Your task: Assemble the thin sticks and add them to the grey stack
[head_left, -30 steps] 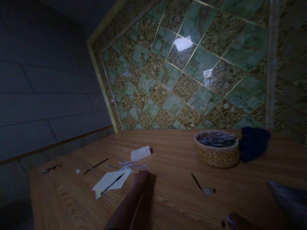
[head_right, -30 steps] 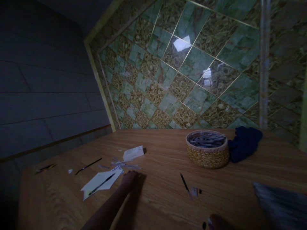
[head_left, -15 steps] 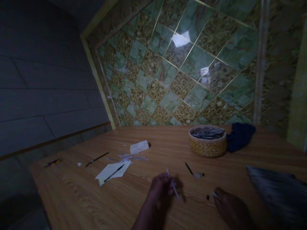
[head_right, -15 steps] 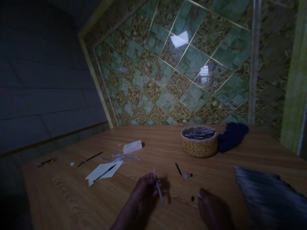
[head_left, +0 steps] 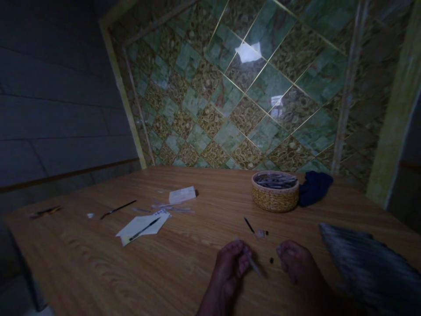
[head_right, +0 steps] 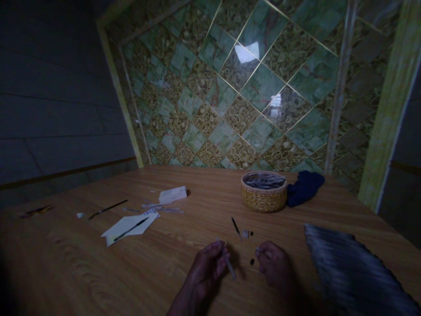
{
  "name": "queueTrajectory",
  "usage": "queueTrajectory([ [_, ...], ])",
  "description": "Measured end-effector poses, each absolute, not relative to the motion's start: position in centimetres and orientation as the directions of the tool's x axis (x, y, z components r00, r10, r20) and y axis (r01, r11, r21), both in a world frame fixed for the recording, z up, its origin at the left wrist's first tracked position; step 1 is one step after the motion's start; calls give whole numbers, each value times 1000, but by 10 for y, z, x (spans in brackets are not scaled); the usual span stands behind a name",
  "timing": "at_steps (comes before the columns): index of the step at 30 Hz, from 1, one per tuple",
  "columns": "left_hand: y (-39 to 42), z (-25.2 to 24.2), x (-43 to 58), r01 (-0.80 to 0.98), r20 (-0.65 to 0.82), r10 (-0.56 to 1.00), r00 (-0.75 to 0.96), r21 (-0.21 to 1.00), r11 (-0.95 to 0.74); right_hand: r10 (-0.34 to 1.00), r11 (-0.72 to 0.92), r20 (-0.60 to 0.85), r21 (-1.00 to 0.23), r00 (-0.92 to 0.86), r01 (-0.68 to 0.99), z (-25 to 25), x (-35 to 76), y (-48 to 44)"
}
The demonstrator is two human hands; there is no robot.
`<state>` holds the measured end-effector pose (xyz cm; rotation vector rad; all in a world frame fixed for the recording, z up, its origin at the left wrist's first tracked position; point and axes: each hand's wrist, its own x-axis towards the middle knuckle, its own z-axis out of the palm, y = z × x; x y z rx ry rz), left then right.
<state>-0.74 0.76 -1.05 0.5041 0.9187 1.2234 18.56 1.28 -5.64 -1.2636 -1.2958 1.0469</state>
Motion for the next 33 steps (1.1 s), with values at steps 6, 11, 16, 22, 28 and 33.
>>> queueTrajectory([
  [6,-4,-12,-3,-340,-119,975,186,924,177,996,-19,15,-936,-92,-352,-39,182,4],
  [11,-18,-5,4,-211,-67,946,316,968,139,994,-35,19,-871,-107,-490,-33,177,0],
  [16,-22,-7,9,-135,-67,941,332,984,118,991,-50,24,-847,-133,-529,-31,167,-4],
  [22,-20,-7,11,-61,-93,931,354,991,122,984,-111,-17,-837,-178,-535,-29,157,-9],
  [28,-22,-9,12,-73,-116,929,352,986,151,976,-90,25,-855,-214,-510,-36,156,-10],
  [33,-19,-10,12,-23,-99,916,388,993,116,975,-44,50,-914,-218,-403,-40,164,-4],
])
